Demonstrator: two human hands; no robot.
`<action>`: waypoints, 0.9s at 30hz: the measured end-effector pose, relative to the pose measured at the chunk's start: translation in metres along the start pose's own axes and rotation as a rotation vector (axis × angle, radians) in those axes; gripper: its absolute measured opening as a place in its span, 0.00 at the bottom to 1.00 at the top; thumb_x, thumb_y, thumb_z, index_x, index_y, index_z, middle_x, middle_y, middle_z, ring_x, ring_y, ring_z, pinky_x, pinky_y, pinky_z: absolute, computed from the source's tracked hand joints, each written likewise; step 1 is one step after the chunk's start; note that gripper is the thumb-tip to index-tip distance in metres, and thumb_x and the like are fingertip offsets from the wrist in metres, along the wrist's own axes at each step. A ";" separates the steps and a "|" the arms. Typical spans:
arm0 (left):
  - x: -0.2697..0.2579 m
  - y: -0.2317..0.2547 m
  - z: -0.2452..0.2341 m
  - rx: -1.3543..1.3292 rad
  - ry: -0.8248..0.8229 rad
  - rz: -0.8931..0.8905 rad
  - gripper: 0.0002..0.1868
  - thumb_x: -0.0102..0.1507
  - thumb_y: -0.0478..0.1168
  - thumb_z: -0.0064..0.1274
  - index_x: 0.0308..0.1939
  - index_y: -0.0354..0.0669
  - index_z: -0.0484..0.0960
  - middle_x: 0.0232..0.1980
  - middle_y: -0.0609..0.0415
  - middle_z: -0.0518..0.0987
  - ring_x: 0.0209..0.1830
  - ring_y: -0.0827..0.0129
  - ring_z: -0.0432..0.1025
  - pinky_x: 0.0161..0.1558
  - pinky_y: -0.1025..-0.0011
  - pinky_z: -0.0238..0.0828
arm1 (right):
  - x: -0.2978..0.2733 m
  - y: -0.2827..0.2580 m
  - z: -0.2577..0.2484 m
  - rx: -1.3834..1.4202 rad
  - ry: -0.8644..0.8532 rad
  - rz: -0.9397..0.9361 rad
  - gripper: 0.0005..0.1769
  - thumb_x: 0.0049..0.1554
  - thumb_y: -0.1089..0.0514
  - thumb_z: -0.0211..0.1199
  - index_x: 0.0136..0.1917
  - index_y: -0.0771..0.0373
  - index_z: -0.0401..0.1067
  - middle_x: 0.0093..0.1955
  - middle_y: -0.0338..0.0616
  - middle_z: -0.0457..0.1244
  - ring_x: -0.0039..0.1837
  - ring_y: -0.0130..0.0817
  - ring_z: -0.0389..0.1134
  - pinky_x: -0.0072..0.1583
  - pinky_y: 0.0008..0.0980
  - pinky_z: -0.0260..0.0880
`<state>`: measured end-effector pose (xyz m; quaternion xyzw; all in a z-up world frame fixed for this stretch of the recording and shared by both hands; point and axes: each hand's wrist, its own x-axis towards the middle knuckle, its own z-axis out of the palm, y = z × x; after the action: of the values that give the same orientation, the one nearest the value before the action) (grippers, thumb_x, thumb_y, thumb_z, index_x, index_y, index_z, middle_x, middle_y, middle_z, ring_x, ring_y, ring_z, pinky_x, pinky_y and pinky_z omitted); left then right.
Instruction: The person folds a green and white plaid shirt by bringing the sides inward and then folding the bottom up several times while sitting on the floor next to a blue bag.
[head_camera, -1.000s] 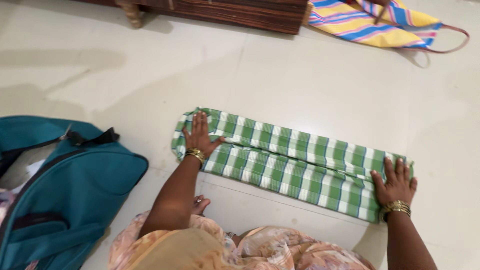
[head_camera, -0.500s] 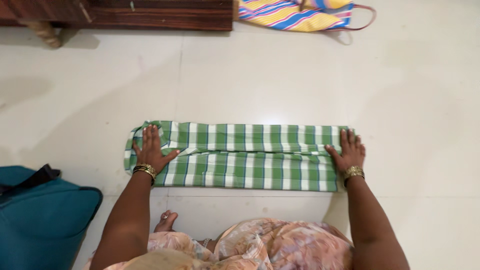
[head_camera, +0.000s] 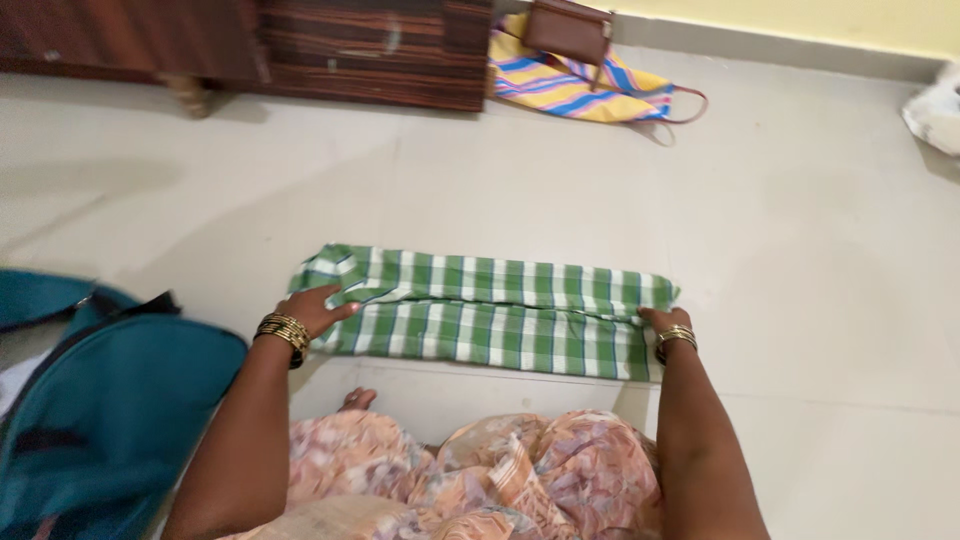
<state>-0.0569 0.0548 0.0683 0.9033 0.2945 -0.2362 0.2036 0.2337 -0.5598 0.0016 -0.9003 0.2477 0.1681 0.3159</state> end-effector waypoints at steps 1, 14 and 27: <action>-0.014 -0.001 -0.006 -0.068 0.086 0.091 0.48 0.55 0.76 0.50 0.73 0.56 0.70 0.69 0.46 0.74 0.70 0.52 0.69 0.70 0.53 0.64 | -0.006 -0.009 0.000 0.054 -0.001 -0.011 0.50 0.44 0.46 0.82 0.69 0.73 0.63 0.67 0.68 0.62 0.67 0.60 0.65 0.62 0.52 0.67; -0.116 0.009 -0.006 -0.300 0.200 0.133 0.40 0.57 0.64 0.57 0.71 0.57 0.73 0.58 0.44 0.83 0.58 0.53 0.77 0.59 0.58 0.74 | -0.193 -0.196 0.060 -0.001 -0.362 -0.538 0.41 0.54 0.42 0.73 0.72 0.63 0.64 0.62 0.56 0.66 0.55 0.43 0.72 0.51 0.38 0.76; -0.165 0.084 0.080 -0.503 0.267 0.329 0.26 0.59 0.59 0.60 0.55 0.51 0.83 0.56 0.49 0.83 0.54 0.57 0.78 0.54 0.59 0.74 | -0.202 -0.101 0.056 0.454 -0.192 -0.686 0.15 0.56 0.56 0.70 0.54 0.65 0.77 0.48 0.47 0.72 0.45 0.32 0.74 0.45 0.31 0.78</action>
<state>-0.1462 -0.1200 0.1132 0.8832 0.2176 0.0007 0.4154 0.1157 -0.3858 0.1015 -0.8184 -0.0663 0.0773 0.5655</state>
